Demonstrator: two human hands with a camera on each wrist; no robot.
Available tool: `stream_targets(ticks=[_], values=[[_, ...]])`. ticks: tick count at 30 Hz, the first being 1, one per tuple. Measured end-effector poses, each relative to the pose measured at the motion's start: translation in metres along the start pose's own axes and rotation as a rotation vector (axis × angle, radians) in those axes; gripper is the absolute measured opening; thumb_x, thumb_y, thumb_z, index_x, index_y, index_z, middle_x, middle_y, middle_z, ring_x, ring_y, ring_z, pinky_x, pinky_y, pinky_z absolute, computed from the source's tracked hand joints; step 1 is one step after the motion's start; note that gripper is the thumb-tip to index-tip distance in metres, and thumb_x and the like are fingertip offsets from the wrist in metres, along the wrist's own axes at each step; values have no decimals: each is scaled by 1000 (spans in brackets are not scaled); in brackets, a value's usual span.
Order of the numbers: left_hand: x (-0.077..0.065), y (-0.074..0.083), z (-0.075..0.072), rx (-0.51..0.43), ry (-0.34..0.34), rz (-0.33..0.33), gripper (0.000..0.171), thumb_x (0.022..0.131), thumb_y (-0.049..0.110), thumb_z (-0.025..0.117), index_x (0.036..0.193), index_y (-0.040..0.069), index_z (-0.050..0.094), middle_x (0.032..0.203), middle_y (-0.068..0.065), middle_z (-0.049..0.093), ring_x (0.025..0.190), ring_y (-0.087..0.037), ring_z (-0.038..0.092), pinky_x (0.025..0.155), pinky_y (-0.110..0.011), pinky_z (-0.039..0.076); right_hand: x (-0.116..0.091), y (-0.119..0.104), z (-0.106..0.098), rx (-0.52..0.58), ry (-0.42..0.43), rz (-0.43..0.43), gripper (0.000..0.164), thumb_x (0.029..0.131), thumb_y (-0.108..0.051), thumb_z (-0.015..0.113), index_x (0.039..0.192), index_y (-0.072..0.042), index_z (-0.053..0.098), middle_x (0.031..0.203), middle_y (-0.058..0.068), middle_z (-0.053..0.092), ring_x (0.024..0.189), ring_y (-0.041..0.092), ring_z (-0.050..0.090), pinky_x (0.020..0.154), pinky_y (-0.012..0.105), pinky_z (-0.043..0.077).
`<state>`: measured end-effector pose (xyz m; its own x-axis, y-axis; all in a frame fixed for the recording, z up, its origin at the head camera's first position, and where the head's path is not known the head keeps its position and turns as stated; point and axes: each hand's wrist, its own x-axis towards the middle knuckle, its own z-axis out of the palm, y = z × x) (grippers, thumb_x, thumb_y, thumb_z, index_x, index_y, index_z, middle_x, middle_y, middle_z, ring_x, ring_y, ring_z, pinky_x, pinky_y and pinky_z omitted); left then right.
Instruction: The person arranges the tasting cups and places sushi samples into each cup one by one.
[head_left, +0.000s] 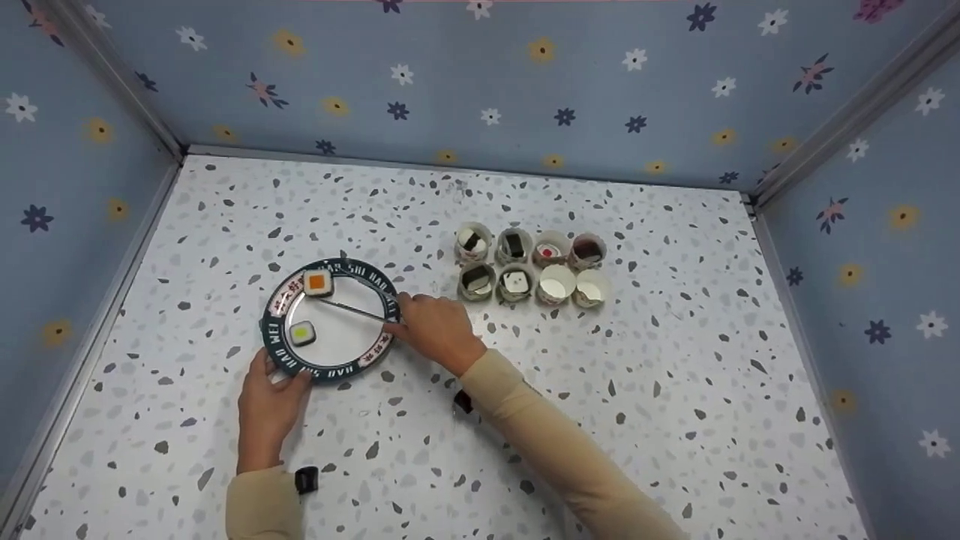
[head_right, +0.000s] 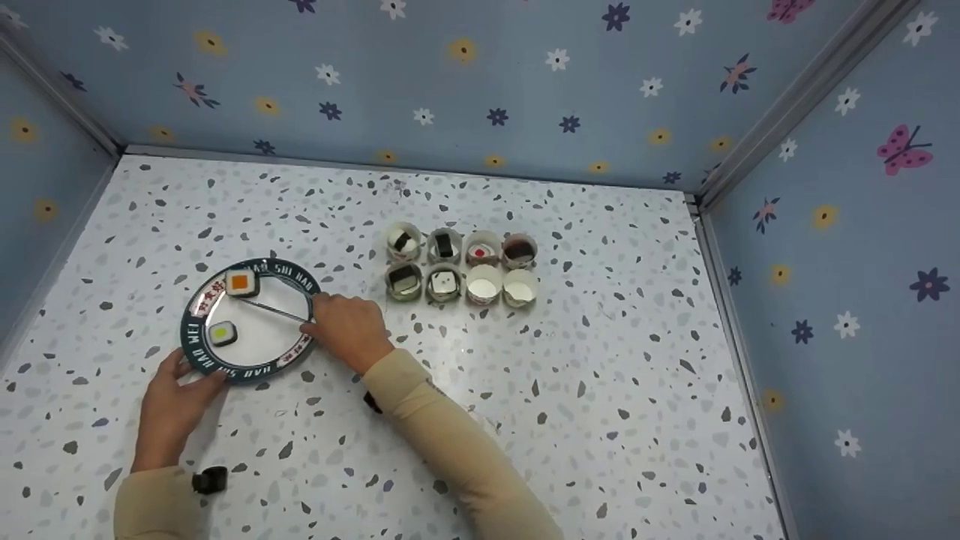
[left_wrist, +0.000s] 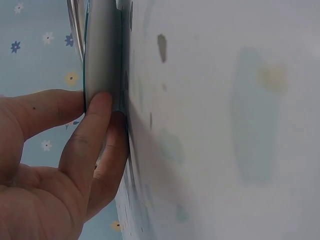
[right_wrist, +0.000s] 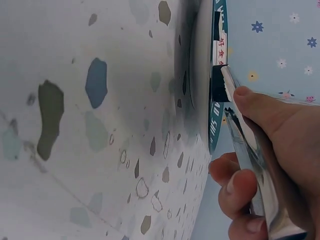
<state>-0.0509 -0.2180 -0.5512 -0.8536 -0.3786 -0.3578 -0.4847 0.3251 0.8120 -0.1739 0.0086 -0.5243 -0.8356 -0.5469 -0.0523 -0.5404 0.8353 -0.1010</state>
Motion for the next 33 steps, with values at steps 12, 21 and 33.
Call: stream_targets(ticks=[12,21,33], values=[[0,0,-2,12,1,3,81,97,16,63,159,0,13,150,-30,37,123,-42,56,112,-49,32,7,-6,0,6,-29,-3,45,96,-59,54,103,-16,64,86,1,70,66,17,63,53,34,51],[-1,1,-2,16,-6,7,81,98,15,61,158,-3,10,149,-32,36,124,-43,53,105,-49,41,1,-4,2,13,12,-26,42,98,-55,54,104,-16,65,80,0,68,65,17,64,54,35,53],[-1,1,1,11,-5,-37,83,98,19,62,159,0,9,152,-29,35,126,-41,53,108,-49,38,-39,30,-11,35,153,-47,41,96,-54,59,102,-14,64,72,0,63,55,18,58,44,35,47]])
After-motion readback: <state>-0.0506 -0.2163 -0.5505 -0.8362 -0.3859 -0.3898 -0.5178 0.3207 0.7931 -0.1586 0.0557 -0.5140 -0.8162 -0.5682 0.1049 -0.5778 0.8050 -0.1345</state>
